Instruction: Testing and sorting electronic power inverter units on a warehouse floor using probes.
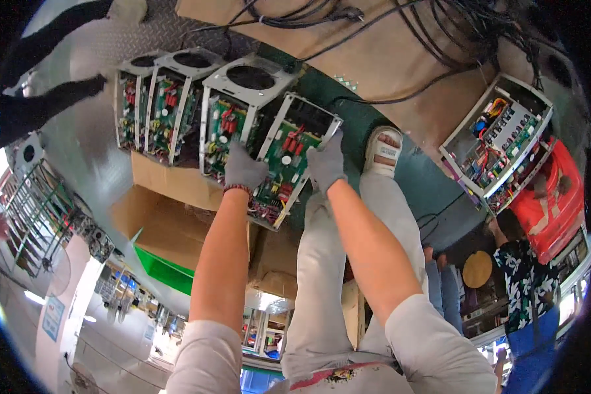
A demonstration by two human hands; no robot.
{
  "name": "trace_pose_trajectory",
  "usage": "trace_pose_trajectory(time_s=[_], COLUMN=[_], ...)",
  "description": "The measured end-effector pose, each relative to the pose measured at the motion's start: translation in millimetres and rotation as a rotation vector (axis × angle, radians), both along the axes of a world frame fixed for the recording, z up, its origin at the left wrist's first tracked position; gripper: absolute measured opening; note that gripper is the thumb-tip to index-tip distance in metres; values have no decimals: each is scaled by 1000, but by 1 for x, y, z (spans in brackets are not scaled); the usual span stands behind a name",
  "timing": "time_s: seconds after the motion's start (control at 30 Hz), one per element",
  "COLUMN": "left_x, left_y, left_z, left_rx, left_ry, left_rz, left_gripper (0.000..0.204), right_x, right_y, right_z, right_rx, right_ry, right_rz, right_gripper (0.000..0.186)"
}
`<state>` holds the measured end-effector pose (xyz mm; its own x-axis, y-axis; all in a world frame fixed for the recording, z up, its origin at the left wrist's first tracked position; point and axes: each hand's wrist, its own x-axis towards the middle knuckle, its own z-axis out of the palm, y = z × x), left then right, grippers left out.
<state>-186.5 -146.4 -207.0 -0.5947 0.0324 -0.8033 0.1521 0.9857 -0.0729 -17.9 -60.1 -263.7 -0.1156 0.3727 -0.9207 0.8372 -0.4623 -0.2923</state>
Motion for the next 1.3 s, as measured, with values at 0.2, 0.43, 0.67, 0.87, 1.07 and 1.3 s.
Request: trace_pose_trajectory(time_s=[0.2, 0.43, 0.67, 0.87, 1.07, 1.3], left_x=[18, 49, -7, -73, -84, 20], left_y=[-7, -39, -201, -223, -260, -140], left_z=[-10, 11, 19, -28, 135, 178], left_rx=[37, 401, 209, 306, -21, 341], left_ry=[-25, 496, 773, 348, 333, 181], left_rz=[43, -310, -132, -736, -442, 56], left_gripper=[50, 61, 69, 50, 43, 68], right_x=[23, 24, 18, 26, 26, 21], right_y=[-4, -39, -38, -36, -45, -49], right_z=[-56, -41, -32, -34, -39, -30], right_rx=[50, 81, 138, 152, 43, -31], right_ry=[281, 461, 318, 234, 386, 121], right_rz=[-372, -218, -95, 74, -224, -175], right_gripper=[72, 73, 48, 37, 47, 19])
